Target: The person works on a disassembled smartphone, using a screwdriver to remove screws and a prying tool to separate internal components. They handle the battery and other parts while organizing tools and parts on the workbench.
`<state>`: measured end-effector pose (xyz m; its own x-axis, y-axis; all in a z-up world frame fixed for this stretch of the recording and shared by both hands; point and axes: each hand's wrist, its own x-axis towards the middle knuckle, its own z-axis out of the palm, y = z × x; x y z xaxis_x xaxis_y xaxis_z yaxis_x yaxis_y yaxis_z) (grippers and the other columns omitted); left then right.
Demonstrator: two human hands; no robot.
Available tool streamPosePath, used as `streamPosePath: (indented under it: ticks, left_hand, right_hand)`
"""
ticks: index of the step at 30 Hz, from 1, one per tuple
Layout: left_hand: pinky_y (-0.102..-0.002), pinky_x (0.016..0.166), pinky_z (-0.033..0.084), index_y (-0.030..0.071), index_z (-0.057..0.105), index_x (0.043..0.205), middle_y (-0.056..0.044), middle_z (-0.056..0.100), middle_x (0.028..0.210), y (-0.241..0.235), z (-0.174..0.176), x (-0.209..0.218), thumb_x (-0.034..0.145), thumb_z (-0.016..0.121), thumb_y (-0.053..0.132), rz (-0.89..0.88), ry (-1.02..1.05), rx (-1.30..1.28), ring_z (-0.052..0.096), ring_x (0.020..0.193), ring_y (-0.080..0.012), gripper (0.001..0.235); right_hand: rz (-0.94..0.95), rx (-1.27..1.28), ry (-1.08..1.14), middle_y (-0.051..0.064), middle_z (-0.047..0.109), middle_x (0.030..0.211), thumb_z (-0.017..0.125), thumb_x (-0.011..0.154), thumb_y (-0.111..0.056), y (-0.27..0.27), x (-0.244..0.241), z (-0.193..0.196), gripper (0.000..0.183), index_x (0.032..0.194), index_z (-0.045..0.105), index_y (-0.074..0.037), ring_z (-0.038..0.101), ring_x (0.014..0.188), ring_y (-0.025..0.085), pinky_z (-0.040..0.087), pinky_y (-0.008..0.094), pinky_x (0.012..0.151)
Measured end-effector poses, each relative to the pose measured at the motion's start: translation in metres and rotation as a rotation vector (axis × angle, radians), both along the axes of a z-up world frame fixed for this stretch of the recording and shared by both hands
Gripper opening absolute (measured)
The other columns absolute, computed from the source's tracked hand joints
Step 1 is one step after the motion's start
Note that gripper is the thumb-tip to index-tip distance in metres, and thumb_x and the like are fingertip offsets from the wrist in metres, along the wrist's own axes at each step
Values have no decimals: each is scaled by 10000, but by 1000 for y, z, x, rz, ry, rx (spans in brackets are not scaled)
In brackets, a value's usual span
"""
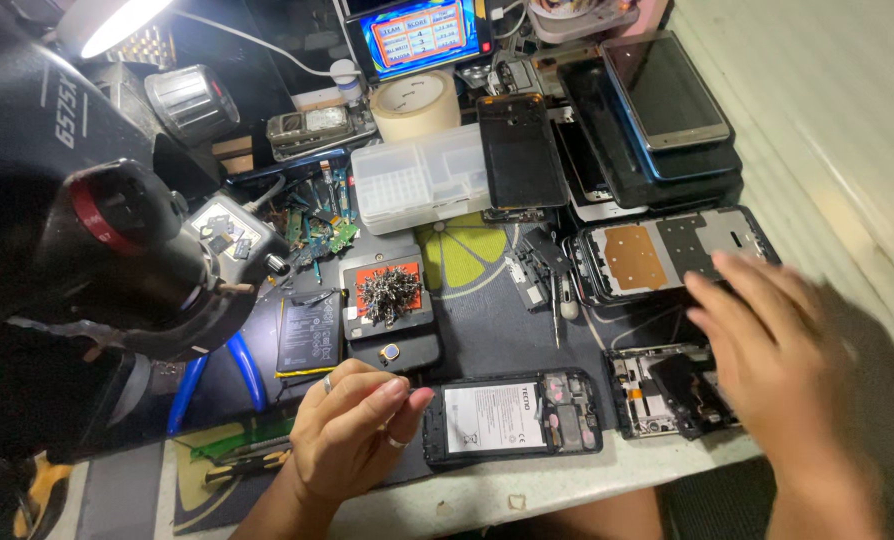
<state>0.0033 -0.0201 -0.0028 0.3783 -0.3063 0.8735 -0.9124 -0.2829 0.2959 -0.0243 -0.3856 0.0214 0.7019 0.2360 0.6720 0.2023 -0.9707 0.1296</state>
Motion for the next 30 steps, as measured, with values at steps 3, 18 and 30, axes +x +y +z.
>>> streamPosePath:
  ticks: [3,18,30]
  left_hand:
    - [-311,579,512,60,505,1294,-91,674,883,1,1,-1,887,829,-19,2,-16,6,637,675,-194,526]
    - [-315,573,521,10,577,1212,-102,675,889,8,3,-1,866,846,-16,-1,-13,57,656,684,-210,439]
    - [-323,576,523,-11,601,1180,-117,666,903,11,12,-3,858,851,-22,-32,-44,86,662,700,-224,408]
  right_hand:
    - [-34,-17,74,16,756,1101,759,809,-144,0,18,13,230,1037,770,-121,706,1047,229,566,381,942]
    - [-28,498,491,43,711,868,768,802,-142,-14,42,38,140,917,734,-70,661,769,211,536,335,697]
    - [479,1658,80,52,660,1152,588,1088,-130,50,14,-10,92,1157,534,-101,672,970,162,571,357,820]
